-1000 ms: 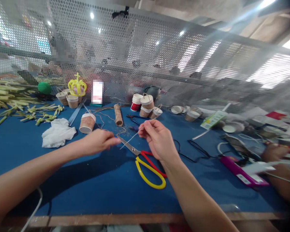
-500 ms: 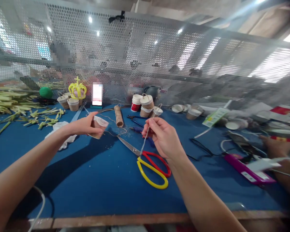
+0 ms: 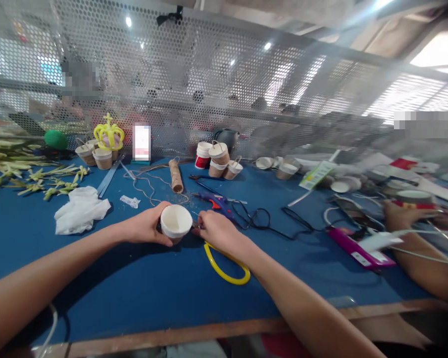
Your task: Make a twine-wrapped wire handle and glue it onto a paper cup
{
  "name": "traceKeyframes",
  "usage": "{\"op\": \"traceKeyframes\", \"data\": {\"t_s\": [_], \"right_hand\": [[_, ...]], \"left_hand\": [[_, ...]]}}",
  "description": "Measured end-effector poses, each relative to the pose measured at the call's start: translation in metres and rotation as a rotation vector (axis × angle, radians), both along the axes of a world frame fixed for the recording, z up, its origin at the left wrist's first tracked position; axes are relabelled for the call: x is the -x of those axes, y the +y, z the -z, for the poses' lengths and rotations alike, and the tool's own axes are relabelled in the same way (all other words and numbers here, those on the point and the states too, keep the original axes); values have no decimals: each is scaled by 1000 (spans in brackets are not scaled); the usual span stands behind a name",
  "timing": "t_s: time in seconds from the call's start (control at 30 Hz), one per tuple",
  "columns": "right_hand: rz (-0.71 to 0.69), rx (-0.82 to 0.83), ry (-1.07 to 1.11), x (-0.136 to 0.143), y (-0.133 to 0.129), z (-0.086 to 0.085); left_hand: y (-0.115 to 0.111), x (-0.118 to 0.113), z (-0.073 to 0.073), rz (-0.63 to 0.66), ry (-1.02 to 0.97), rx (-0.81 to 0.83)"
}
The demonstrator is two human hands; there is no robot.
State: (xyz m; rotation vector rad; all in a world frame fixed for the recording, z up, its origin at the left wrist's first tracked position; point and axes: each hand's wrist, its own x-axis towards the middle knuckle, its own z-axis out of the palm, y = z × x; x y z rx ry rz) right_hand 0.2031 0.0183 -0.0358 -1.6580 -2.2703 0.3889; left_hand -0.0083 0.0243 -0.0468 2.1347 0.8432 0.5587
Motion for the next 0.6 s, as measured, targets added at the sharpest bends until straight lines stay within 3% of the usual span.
{"op": "traceKeyframes", "data": {"t_s": [0.27,0.4,0.5,0.6], "right_hand": [[-12,-66,109,-20,2,2],[-20,-89,189,-24,7,-6],[-14,-82,540,-15,5,-23],[-29,151,972,-3,-2,-43]], "left_hand": [[-2,-9,8,-118,-28,-120],[1,-10,13,-177,-68,-107],[3,-11,14,-186,-88,-115],[4,-12,17,-227,-81,-197]]}}
